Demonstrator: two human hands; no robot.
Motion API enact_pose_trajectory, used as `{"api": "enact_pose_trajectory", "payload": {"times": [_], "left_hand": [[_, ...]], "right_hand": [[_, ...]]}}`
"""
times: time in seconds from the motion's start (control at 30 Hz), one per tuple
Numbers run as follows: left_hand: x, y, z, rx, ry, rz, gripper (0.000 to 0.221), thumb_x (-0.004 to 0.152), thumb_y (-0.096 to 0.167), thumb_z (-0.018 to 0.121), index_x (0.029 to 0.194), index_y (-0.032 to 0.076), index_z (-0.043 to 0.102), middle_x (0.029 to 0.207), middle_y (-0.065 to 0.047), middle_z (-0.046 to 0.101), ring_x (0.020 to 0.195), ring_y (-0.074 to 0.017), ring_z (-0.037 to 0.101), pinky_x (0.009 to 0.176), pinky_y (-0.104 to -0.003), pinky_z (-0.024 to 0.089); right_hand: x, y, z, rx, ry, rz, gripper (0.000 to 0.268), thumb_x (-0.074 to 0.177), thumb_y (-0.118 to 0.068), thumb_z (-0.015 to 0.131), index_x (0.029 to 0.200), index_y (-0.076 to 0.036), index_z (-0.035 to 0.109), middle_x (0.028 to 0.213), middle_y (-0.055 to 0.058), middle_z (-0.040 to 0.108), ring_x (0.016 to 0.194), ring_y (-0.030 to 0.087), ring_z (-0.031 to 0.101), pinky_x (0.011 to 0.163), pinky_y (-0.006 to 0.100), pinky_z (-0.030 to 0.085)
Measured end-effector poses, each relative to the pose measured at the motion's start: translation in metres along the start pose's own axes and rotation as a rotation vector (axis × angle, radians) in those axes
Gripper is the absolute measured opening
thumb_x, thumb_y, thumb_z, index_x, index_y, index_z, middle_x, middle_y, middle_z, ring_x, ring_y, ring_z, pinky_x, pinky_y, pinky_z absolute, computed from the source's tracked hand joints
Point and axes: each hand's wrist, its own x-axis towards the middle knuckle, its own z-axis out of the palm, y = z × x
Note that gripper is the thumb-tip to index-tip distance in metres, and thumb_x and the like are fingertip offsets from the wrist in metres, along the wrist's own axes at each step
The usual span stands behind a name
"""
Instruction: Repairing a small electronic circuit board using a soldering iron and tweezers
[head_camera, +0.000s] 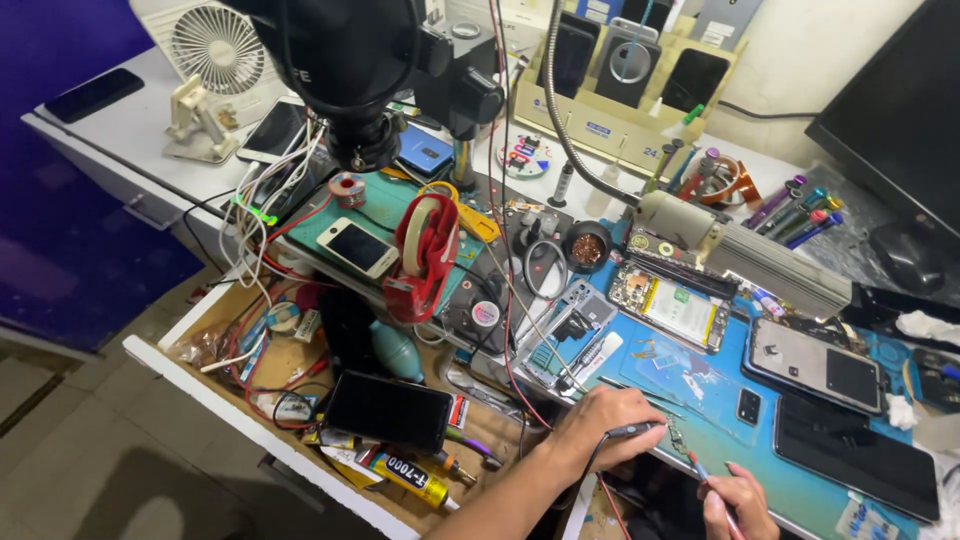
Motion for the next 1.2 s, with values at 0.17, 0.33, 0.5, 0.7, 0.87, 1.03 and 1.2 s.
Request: {"api": "enact_pose_trajectory", "payload": {"times": [0.17, 0.33, 0.5, 0.7, 0.87, 1.03, 1.2], "left_hand": [[-0.001, 0.000, -0.002, -0.017, -0.005, -0.019, 0.024, 0.099, 0.026, 0.060, 0.104, 0.010, 0.077, 0.098, -0.013, 0.075, 0.089, -0.0331, 0.073, 0.085, -0.042, 0.055], [-0.001, 0.002, -0.004, -0.050, -0.036, -0.034, 0.027, 0.099, 0.026, 0.059, 0.106, 0.007, 0.077, 0.099, -0.016, 0.075, 0.089, -0.0330, 0.073, 0.083, -0.043, 0.055], [0.000, 0.008, -0.009, -0.063, -0.025, -0.032, 0.025, 0.100, 0.025, 0.059, 0.106, 0.009, 0.076, 0.099, -0.015, 0.073, 0.089, -0.0344, 0.073, 0.084, -0.042, 0.054], [0.002, 0.007, -0.010, -0.047, -0.041, 0.021, 0.024, 0.101, 0.024, 0.058, 0.105, 0.008, 0.076, 0.094, -0.013, 0.072, 0.087, -0.0319, 0.070, 0.080, -0.042, 0.053], [0.004, 0.009, -0.009, -0.030, -0.030, 0.038, 0.021, 0.100, 0.021, 0.060, 0.105, 0.008, 0.075, 0.096, -0.011, 0.074, 0.087, -0.0297, 0.071, 0.082, -0.040, 0.053], [0.005, 0.007, -0.007, -0.013, -0.026, 0.029, 0.020, 0.100, 0.021, 0.061, 0.105, 0.008, 0.075, 0.098, -0.012, 0.074, 0.087, -0.0308, 0.072, 0.083, -0.041, 0.054], [0.004, 0.002, -0.001, -0.007, -0.048, -0.022, 0.018, 0.099, 0.023, 0.062, 0.107, 0.011, 0.073, 0.101, -0.010, 0.072, 0.091, -0.0304, 0.071, 0.089, -0.043, 0.051]], "right_hand": [[-0.013, 0.029, -0.006, -0.068, -0.070, 0.019, 0.011, 0.096, -0.005, 0.053, 0.097, -0.006, 0.064, 0.076, 0.007, 0.069, 0.075, 0.017, 0.066, 0.114, 0.048, 0.052], [-0.011, 0.018, -0.010, -0.078, -0.124, 0.110, 0.012, 0.098, -0.013, 0.055, 0.099, -0.006, 0.065, 0.080, 0.008, 0.070, 0.080, 0.019, 0.068, 0.116, 0.048, 0.050], [-0.019, 0.037, -0.008, -0.092, -0.107, 0.101, 0.012, 0.097, -0.012, 0.055, 0.097, -0.008, 0.067, 0.078, 0.006, 0.070, 0.080, 0.018, 0.067, 0.116, 0.048, 0.050], [-0.007, 0.013, -0.007, -0.053, -0.082, 0.072, 0.014, 0.097, -0.011, 0.054, 0.097, -0.008, 0.067, 0.079, 0.005, 0.070, 0.078, 0.016, 0.067, 0.113, 0.046, 0.050], [0.018, -0.035, -0.005, 0.015, -0.035, 0.069, 0.018, 0.097, -0.015, 0.053, 0.090, -0.005, 0.066, 0.075, 0.006, 0.065, 0.072, 0.016, 0.063, 0.110, 0.047, 0.051], [0.017, -0.025, -0.009, 0.039, -0.078, 0.034, 0.016, 0.096, -0.017, 0.055, 0.093, -0.005, 0.066, 0.078, 0.006, 0.067, 0.072, 0.017, 0.065, 0.110, 0.047, 0.051], [0.020, -0.026, -0.016, 0.016, -0.149, -0.015, 0.014, 0.099, -0.013, 0.052, 0.099, -0.006, 0.063, 0.084, 0.006, 0.068, 0.078, 0.017, 0.066, 0.112, 0.049, 0.050]]}}
